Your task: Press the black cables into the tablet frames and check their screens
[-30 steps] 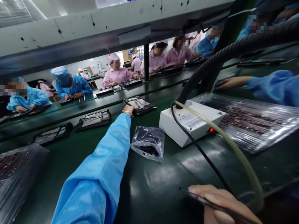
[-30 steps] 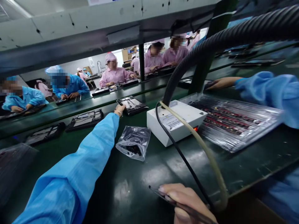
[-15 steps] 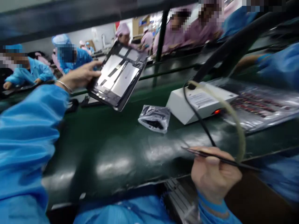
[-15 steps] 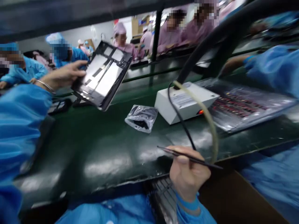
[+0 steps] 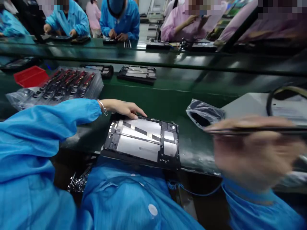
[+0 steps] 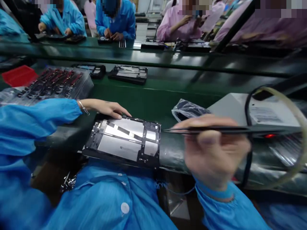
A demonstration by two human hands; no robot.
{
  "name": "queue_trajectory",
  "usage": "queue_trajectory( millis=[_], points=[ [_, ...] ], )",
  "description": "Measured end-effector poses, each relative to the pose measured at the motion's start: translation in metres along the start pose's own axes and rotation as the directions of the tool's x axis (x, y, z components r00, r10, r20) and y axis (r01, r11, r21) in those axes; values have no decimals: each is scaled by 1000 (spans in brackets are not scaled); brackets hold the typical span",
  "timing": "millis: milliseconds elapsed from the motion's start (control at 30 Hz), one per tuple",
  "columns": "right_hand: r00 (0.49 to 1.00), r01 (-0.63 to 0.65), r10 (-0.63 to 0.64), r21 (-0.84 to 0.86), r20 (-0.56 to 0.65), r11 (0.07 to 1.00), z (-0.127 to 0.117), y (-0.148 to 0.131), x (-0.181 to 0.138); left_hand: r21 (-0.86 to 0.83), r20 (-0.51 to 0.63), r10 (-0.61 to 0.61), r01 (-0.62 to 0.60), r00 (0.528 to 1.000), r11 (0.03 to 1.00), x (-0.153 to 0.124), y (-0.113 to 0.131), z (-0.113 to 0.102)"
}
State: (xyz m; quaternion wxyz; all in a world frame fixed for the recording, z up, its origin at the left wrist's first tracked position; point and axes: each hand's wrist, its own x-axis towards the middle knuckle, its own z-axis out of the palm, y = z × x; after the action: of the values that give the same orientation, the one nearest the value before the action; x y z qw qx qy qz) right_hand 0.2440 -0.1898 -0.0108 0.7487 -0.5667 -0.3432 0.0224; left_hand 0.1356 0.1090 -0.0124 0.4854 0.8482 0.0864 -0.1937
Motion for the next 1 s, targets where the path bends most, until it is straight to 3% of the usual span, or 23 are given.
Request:
queue_trajectory(
  millis=[100,167,267,433,500,767,1000],
  points=[
    [981,-48,33,77,191,996,39,13,13,157,-96,100,-85,990,984,-6,-19,1],
    [946,-110,92,38,310,993,54,31,21,257,-185,165,-115,969,960,-15,-27,9],
    [905,-139,153,-66,397,988,71,62,29,405,-288,205,-75,935,911,-35,-37,32],
    [879,-129,207,-202,430,971,84,85,29,590,-355,306,-42,883,806,-65,-48,74],
    [870,-129,226,-240,439,962,83,85,26,612,-352,301,-25,886,790,-69,-49,82],
    [870,-26,223,-410,440,912,74,80,19,671,-383,327,17,864,741,-62,-56,91],
    [854,56,196,-460,482,886,75,79,21,710,-385,357,26,851,704,-58,-63,96]
  ],
)
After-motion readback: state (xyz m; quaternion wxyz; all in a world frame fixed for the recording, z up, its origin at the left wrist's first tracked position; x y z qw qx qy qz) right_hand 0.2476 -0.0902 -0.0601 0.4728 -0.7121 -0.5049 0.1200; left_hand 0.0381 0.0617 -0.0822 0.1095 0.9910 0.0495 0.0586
